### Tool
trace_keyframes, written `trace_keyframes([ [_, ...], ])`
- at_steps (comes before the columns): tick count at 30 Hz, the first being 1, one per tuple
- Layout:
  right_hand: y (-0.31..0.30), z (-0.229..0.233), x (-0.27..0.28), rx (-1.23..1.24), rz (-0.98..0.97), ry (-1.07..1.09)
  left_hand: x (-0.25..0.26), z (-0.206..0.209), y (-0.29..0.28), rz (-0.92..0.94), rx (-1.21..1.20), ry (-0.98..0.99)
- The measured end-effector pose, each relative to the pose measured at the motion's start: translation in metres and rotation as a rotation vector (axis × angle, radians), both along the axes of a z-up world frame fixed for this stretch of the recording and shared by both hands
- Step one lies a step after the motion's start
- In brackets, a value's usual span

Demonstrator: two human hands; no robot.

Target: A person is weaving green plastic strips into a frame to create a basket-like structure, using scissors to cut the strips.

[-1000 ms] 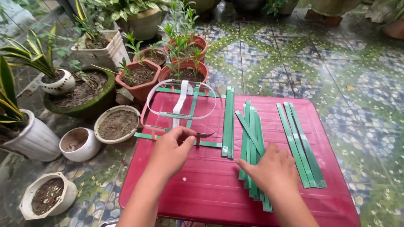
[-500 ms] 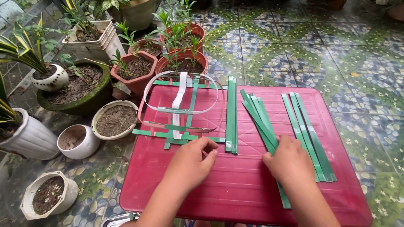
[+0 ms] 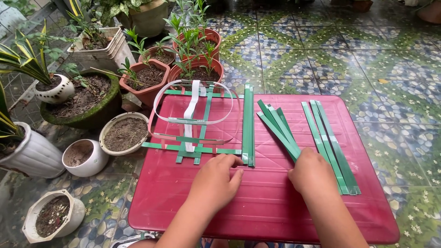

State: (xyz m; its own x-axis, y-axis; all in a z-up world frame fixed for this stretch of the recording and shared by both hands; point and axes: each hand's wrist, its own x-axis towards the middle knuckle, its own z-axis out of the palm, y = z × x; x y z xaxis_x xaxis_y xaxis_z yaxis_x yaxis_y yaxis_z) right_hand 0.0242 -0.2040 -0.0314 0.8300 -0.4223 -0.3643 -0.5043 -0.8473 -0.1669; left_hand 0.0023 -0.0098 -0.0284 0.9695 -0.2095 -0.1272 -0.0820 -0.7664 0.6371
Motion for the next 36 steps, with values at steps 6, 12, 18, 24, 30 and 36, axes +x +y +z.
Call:
trace_keyframes([
  [6,-0.007,-0.016,0.004,-0.007,0.031,-0.044,-0.005,-0.004,-0.01,-0.057,-0.009,-0.042],
  [12,-0.01,-0.019,0.006,-0.01,0.031,-0.029,-0.005,-0.008,-0.011,-0.044,-0.029,-0.103],
  [18,-0.012,-0.015,0.008,0.026,-0.002,-0.005,0.006,-0.019,-0.022,-0.056,-0.069,-0.216],
  [24,-0.026,-0.052,0.008,-0.036,0.087,-0.29,0.045,-0.032,-0.036,-0.108,-0.035,-0.521],
  [30,-0.033,0.027,-0.004,0.203,-0.03,-0.143,0.096,-0.063,-0.07,-0.047,0.153,-0.468],
  [36,-0.074,0.012,0.008,0.325,-0.214,-0.437,0.098,-0.062,-0.092,-0.003,0.371,-0.396],
])
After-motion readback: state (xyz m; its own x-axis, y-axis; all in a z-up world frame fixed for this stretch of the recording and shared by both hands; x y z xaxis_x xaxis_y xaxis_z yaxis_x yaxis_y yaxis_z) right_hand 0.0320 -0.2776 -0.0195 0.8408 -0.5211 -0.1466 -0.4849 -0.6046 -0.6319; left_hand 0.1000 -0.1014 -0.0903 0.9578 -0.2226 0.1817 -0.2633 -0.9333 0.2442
